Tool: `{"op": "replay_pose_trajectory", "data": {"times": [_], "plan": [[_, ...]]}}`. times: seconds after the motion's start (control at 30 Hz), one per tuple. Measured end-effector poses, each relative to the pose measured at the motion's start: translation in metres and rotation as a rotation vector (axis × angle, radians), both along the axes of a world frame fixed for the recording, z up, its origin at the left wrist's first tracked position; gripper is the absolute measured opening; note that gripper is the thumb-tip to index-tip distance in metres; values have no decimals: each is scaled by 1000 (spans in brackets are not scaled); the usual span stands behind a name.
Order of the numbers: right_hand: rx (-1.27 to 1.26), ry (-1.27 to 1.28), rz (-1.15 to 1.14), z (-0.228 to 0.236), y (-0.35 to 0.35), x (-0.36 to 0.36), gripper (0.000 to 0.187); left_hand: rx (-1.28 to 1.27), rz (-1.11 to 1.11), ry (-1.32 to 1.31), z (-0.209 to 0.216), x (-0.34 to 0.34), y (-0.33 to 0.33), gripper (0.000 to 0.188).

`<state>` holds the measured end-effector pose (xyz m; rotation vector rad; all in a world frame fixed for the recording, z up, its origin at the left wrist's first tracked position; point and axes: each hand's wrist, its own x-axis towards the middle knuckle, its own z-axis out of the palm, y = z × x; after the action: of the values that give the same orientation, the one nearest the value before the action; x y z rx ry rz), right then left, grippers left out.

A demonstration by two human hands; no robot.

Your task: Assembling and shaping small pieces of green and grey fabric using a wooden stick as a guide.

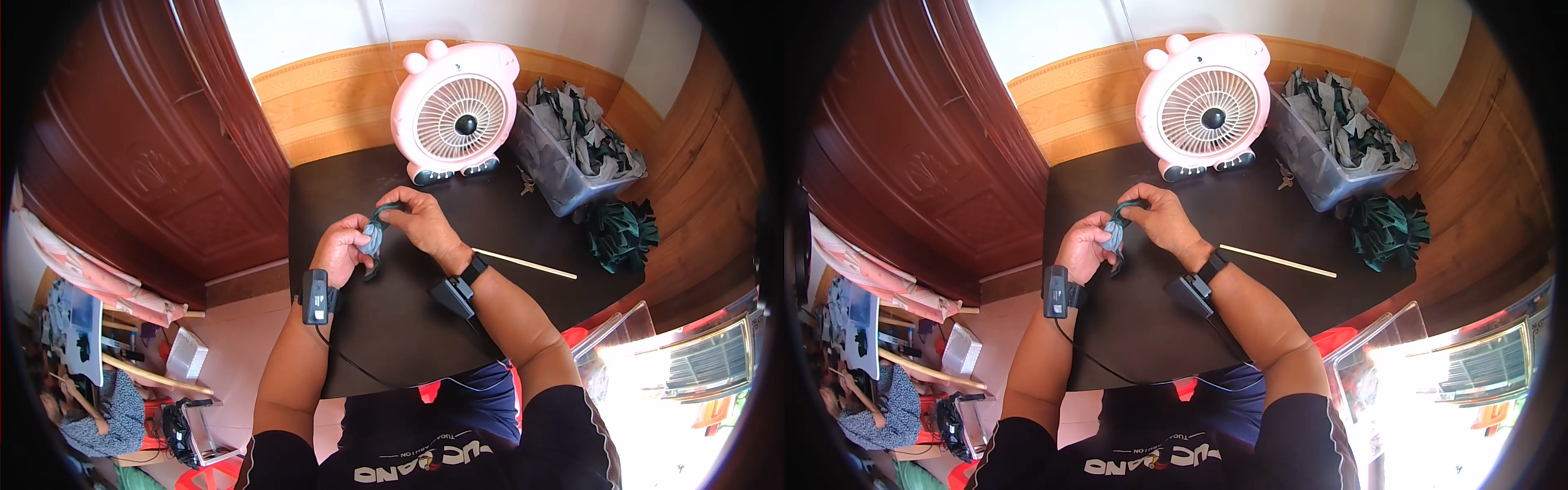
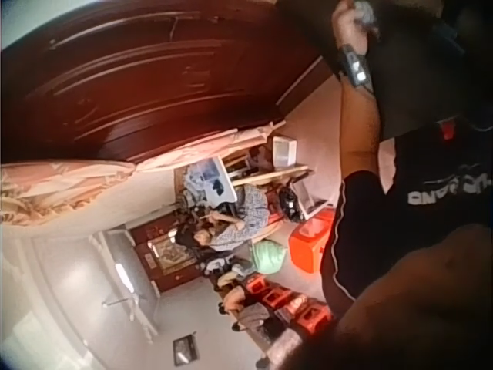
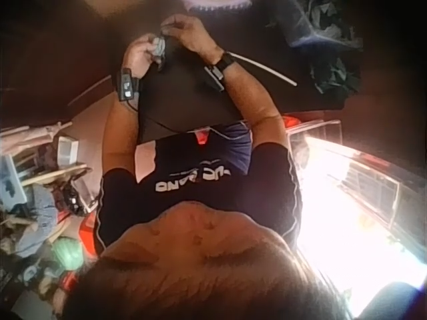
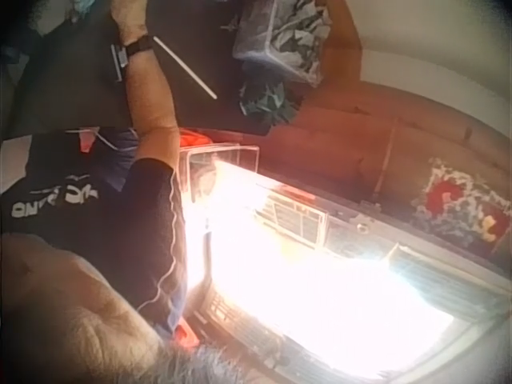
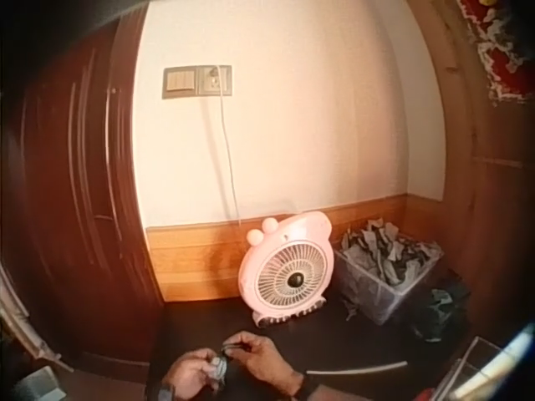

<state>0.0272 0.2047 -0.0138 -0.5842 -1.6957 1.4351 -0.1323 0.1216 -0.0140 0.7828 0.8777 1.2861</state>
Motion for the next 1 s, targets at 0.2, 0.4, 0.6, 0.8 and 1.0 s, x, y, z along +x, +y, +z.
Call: {"op": "replay_pose_trajectory", "data": {"times": [0.2, 0.4, 0.6, 0.8, 1.0], "plan": [[-136, 8, 7, 6, 0, 3, 12, 85, -106, -196, -11, 1, 2, 17], [-131, 51, -2, 10, 5, 9, 12, 7, -19, -64, -1, 10, -2, 14], [-105, -11, -14, 11, 1, 9, 11, 37, -66, 61, 11, 28, -7, 26], [-124, 55, 2, 13, 4, 8, 10, 89, -86, 62, 8, 14, -8, 24], [-172, 90, 6, 15, 5, 12, 10, 129, 11, 62, 6, 16, -4, 14]]}}
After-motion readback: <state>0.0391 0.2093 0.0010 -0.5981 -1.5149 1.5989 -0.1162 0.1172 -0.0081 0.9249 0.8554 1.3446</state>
